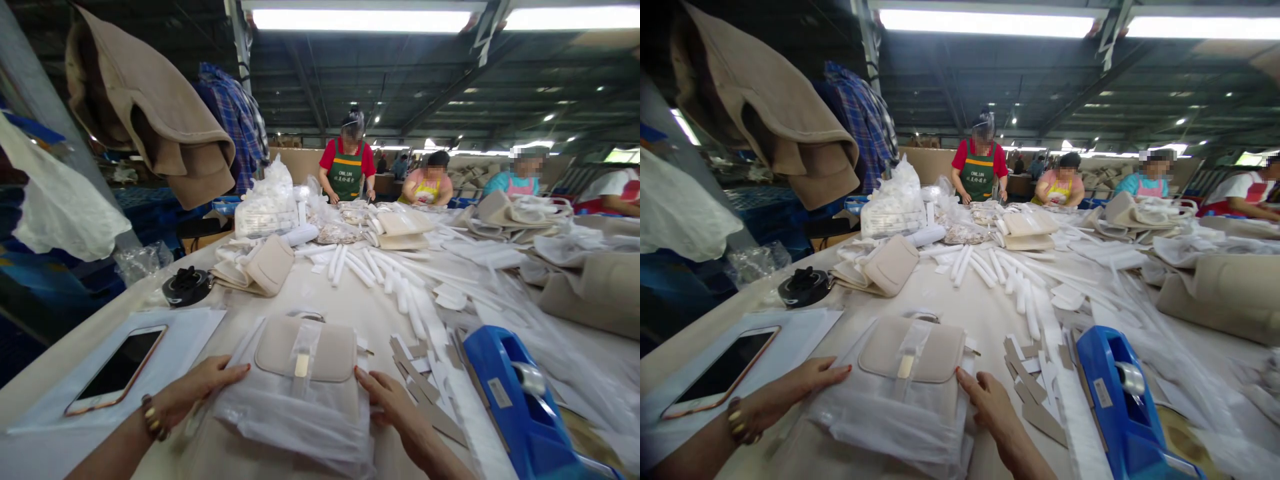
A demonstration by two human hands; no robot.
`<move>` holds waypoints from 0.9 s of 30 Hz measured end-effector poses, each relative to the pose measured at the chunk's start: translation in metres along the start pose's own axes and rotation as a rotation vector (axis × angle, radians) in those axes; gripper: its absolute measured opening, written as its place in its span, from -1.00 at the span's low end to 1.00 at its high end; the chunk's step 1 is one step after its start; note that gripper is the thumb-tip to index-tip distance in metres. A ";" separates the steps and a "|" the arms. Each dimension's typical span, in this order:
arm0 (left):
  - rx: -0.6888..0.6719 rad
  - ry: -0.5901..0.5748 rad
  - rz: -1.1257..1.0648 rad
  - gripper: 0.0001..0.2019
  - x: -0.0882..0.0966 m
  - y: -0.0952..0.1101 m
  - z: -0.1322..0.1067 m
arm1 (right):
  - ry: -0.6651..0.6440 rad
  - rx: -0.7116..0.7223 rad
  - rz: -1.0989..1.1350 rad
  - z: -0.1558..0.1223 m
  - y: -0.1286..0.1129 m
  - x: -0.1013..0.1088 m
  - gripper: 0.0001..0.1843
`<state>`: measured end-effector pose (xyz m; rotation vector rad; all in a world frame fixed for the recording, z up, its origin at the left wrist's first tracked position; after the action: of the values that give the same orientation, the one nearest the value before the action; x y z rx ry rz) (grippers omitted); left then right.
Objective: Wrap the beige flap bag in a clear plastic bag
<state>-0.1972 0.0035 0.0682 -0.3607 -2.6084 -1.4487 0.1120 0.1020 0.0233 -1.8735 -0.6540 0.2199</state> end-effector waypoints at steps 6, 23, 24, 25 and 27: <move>-0.026 -0.216 -0.281 -0.46 -0.006 0.011 0.005 | -0.028 -0.028 0.163 -0.013 -0.010 0.003 -0.33; -0.021 -0.097 -0.316 -0.43 0.007 -0.017 -0.008 | -0.096 -0.004 0.091 -0.060 0.017 0.005 -0.60; -0.022 -0.080 -0.351 -0.41 0.005 -0.023 -0.011 | -0.104 0.018 0.110 -0.059 0.022 0.000 -0.64; -0.008 -0.058 -0.388 -0.38 0.002 -0.029 -0.013 | -0.107 0.032 0.130 -0.058 0.027 -0.006 -0.68; 0.037 0.012 -0.455 -0.34 -0.005 -0.040 -0.016 | -0.090 0.044 0.152 -0.051 0.035 -0.016 -0.75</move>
<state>-0.2032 -0.0309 0.0432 0.2652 -2.8244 -1.5056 0.1331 0.0436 0.0088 -1.8811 -0.5629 0.4157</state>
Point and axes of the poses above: each hand's wrist, its own z-axis towards the middle knuckle, its own x-axis out of the back of the hand, y = z × x, the point moved 3 cm from there along z, towards the middle knuckle, and after that the axes turned 10 degrees about -y, right-handed, at the moved point
